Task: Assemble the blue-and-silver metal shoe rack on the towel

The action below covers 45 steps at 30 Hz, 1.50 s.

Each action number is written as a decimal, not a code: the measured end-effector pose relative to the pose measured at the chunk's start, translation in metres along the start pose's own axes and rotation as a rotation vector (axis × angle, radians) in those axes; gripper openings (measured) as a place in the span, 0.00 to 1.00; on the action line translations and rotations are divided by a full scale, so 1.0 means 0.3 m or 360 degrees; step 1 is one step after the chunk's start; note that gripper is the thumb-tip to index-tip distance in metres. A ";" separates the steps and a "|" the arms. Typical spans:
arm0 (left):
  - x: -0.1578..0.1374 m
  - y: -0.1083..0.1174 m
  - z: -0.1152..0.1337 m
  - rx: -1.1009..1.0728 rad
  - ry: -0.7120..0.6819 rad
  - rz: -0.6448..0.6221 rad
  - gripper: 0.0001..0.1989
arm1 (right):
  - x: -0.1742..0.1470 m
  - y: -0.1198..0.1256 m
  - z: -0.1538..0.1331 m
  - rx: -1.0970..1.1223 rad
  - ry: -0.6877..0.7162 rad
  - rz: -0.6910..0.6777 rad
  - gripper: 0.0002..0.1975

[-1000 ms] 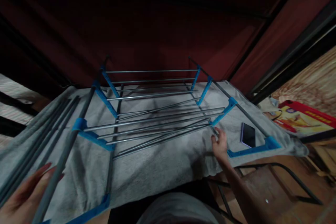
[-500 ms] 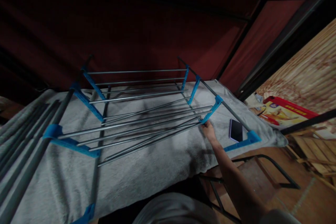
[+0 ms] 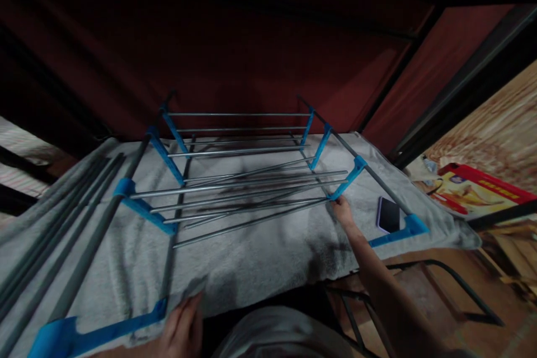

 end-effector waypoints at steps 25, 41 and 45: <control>0.477 -0.268 0.293 0.1193 -0.0428 -0.0586 0.30 | 0.017 -0.011 0.050 0.0084 0.0003 -0.0109 0.20; 0.099 -0.179 0.138 0.1306 0.0010 -0.0819 0.40 | -0.004 -0.014 0.025 -0.0028 -0.0056 -0.0082 0.19; -0.097 -0.080 0.064 0.1112 0.0155 -0.0881 0.36 | -0.015 -0.001 -0.008 -0.0056 -0.0073 -0.0104 0.21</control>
Point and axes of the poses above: each hand's wrist, its own x-axis towards the middle knuckle, its own y-axis out of the back of the hand, z = x × y, the point moved 2 cm from there along x, towards the middle knuckle, and after that the axes turned 11 degrees about y, right-handed, at the moved point
